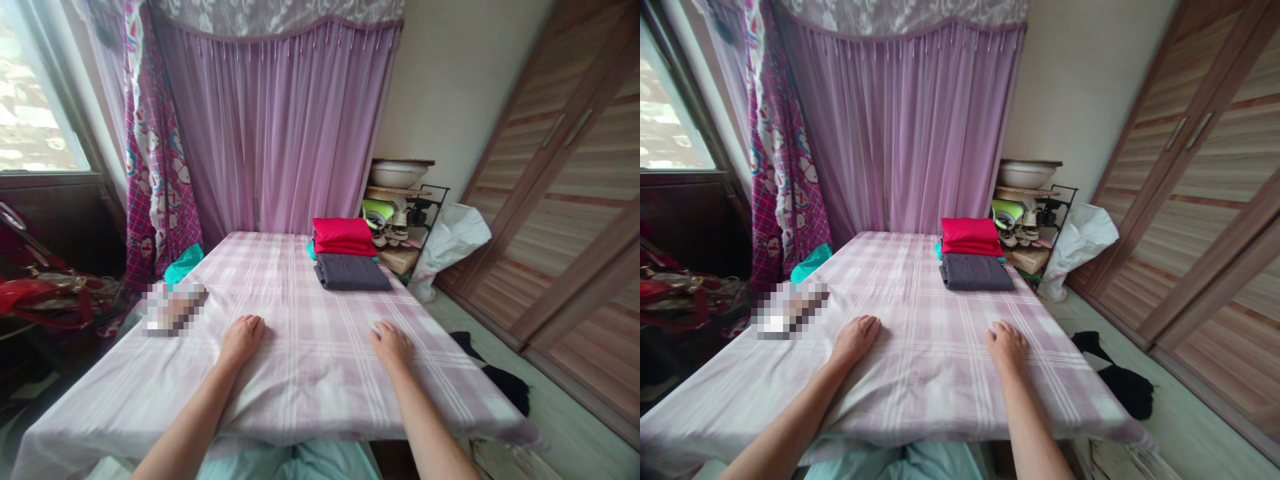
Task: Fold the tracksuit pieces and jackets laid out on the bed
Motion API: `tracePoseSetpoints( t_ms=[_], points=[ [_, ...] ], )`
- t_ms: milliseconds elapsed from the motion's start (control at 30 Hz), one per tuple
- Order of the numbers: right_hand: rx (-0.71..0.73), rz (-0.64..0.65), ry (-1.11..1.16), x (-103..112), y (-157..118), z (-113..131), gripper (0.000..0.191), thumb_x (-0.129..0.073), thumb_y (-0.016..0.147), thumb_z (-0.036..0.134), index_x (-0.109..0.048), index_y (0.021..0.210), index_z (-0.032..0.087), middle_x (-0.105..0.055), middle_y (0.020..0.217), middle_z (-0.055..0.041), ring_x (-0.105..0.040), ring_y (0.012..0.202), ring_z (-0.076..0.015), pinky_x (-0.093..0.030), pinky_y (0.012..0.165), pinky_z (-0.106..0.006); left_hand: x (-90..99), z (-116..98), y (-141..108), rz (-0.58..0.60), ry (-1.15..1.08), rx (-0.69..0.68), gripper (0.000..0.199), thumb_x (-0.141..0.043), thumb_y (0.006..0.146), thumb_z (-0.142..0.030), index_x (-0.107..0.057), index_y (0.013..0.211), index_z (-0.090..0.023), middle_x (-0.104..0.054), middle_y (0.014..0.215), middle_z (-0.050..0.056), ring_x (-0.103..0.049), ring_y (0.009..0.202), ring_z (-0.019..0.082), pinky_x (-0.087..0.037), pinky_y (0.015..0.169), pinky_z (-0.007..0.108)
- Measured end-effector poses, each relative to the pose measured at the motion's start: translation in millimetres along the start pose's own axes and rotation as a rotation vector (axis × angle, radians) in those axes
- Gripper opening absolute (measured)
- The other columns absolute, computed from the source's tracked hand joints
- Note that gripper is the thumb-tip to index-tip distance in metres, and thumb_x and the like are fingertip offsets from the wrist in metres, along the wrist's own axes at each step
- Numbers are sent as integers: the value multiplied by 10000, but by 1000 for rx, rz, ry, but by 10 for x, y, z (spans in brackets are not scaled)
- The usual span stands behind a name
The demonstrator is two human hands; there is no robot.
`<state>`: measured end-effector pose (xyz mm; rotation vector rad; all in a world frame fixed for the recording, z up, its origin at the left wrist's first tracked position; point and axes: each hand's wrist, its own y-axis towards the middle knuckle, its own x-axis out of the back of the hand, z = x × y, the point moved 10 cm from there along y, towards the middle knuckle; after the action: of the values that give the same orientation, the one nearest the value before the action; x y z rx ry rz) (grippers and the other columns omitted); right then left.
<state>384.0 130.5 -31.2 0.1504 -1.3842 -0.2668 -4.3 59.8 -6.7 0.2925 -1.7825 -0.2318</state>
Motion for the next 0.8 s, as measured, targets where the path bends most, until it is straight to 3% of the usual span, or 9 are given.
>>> tracePoseSetpoints(
  t_ms=[800],
  points=[
    [55,-15,1,-74,29,-68,345,-464,908,271,-724,1136,263,-664,1298,-45,-603,1166,-204,-416,947,-306,-9,34,-16,-18,-54,40,380,-359,978,-327,-657,778,-205,-696,825,75,-635,856,203,-437,822,319]
  ],
)
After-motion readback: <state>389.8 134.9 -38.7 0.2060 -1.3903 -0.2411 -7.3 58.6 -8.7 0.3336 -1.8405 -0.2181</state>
